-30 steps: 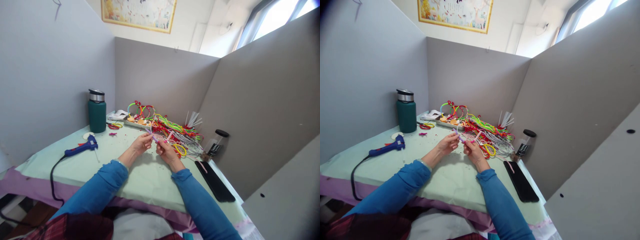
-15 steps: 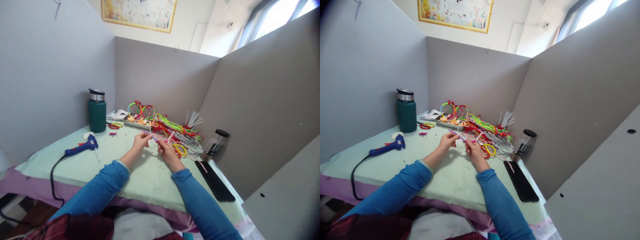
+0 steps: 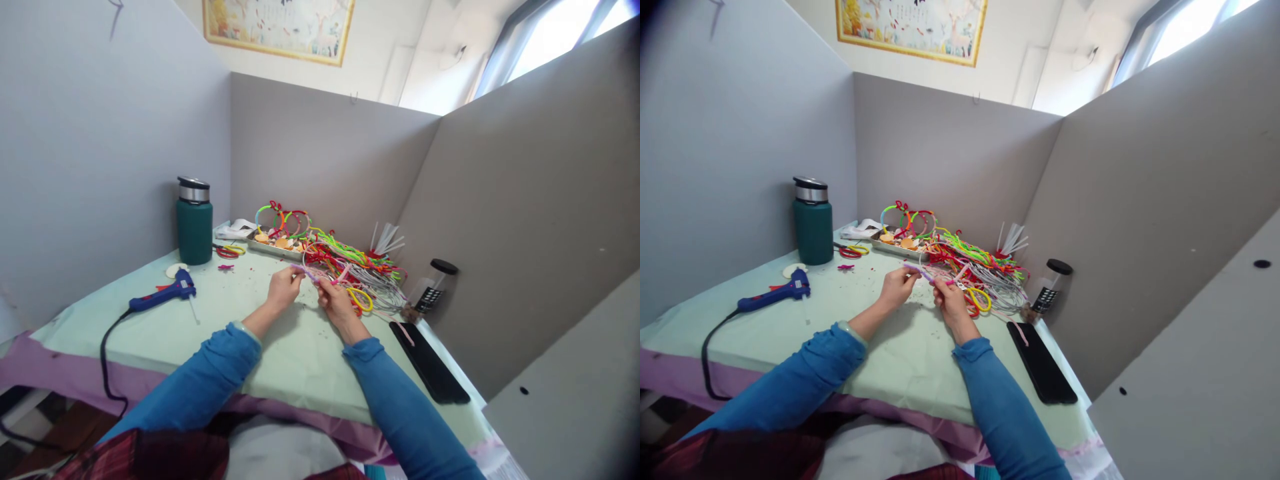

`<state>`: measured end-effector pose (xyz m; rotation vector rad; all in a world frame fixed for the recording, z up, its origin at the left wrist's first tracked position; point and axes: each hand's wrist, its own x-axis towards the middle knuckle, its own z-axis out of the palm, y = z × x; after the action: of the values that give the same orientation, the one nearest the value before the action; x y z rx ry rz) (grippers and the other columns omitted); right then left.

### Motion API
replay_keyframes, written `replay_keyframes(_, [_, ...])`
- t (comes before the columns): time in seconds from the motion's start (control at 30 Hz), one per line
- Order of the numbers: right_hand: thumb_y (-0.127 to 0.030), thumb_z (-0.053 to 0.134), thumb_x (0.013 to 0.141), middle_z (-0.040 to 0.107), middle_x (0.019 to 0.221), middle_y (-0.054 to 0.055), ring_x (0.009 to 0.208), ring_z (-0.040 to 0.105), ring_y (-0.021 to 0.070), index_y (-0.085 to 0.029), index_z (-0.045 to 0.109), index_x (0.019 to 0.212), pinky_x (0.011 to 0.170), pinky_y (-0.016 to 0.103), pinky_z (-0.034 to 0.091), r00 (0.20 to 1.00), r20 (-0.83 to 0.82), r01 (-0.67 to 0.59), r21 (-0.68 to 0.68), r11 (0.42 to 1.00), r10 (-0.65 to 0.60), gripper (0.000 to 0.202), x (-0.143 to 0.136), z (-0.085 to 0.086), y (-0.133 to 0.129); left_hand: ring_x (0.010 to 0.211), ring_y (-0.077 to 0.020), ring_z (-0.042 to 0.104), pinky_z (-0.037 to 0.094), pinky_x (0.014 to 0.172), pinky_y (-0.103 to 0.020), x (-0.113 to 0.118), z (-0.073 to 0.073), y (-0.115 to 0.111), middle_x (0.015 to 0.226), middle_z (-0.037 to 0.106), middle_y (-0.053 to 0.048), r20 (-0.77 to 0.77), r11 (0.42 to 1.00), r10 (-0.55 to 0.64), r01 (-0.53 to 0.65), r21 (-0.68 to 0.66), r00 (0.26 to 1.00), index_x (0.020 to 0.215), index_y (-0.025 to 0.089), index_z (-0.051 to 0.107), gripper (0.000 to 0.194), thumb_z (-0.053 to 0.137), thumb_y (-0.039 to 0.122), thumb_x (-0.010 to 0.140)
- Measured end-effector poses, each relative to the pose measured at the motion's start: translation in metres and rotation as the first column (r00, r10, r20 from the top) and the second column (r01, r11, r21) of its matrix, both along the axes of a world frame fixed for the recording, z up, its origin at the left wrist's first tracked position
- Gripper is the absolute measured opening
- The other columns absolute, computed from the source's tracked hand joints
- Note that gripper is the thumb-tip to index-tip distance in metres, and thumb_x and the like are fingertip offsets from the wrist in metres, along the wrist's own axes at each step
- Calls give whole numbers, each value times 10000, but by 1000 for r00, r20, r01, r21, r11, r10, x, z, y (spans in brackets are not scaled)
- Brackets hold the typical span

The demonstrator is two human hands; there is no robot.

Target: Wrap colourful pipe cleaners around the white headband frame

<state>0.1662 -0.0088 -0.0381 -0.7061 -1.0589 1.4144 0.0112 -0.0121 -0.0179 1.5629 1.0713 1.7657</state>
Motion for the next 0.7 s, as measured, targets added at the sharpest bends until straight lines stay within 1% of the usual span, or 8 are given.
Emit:
replay_keyframes(0.07, [-383, 771, 642, 514, 502, -48, 383, 340, 42, -167, 599, 635, 367, 203, 239, 998, -54, -44, -17, 999, 43, 276, 0, 2, -1, 431, -77, 456, 356, 432, -208, 0, 3, 1, 665, 638, -3, 92, 987, -105, 115, -112, 990, 735, 176, 677, 79, 704, 207, 669])
replay_keyframes(0.13, [-381, 777, 642, 514, 506, -51, 383, 336, 41, -167, 604, 668, 367, 200, 240, 989, -109, -101, -31, 994, 97, 277, 1, 4, -3, 371, -52, 409, 375, 407, -219, 0, 6, 1, 697, 651, -5, 208, 941, -252, 290, -177, 945, 766, 156, 650, 160, 707, 280, 682])
replay_keyframes(0.2, [-376, 781, 647, 511, 504, -53, 383, 332, 39, -168, 604, 688, 371, 194, 243, 976, -154, -161, -39, 986, 153, 276, 2, 6, -5, 354, -29, 381, 416, 419, -230, -1, 8, -1, 732, 656, -8, 303, 877, -384, 447, -174, 872, 762, 142, 626, 248, 716, 359, 684])
replay_keyframes(0.3, [-369, 788, 649, 503, 493, -53, 383, 328, 37, -167, 593, 677, 380, 188, 250, 956, -191, -236, -40, 971, 224, 282, 3, 7, -8, 359, -20, 378, 435, 428, -231, -3, 10, -5, 692, 628, 6, 383, 798, -492, 581, -161, 782, 731, 126, 621, 341, 750, 430, 649])
replay_keyframes(0.4, [-366, 792, 648, 491, 484, -52, 386, 320, 37, -166, 578, 658, 386, 187, 254, 943, -193, -281, -33, 959, 270, 293, 4, 7, -9, 377, -33, 405, 418, 428, -220, -4, 13, -10, 584, 570, 26, 416, 727, -551, 661, -186, 724, 727, 117, 631, 363, 778, 434, 628])
replay_keyframes(0.47, [-363, 786, 654, 482, 483, -54, 386, 314, 38, -168, 573, 662, 391, 191, 257, 941, -181, -295, -28, 955, 286, 288, 3, 8, -10, 385, -38, 409, 410, 435, -215, -4, 15, -13, 541, 541, 33, 429, 698, -569, 687, -199, 702, 733, 113, 635, 368, 786, 431, 627])
replay_keyframes(0.6, [-366, 767, 667, 476, 488, -54, 387, 306, 44, -174, 559, 650, 397, 206, 265, 944, -166, -294, -38, 955, 284, 284, 3, 8, -11, 388, -42, 403, 395, 435, -212, -4, 17, -17, 505, 506, 43, 434, 676, -589, 710, -197, 682, 744, 112, 639, 379, 790, 440, 629])
replay_keyframes(0.7, [-377, 768, 664, 476, 482, -52, 387, 302, 43, -171, 564, 639, 397, 207, 263, 943, -172, -298, -48, 953, 286, 291, 3, 8, -12, 396, -44, 413, 384, 422, -212, -3, 17, -18, 556, 545, 25, 446, 672, -593, 717, -185, 671, 756, 117, 637, 391, 790, 453, 626])
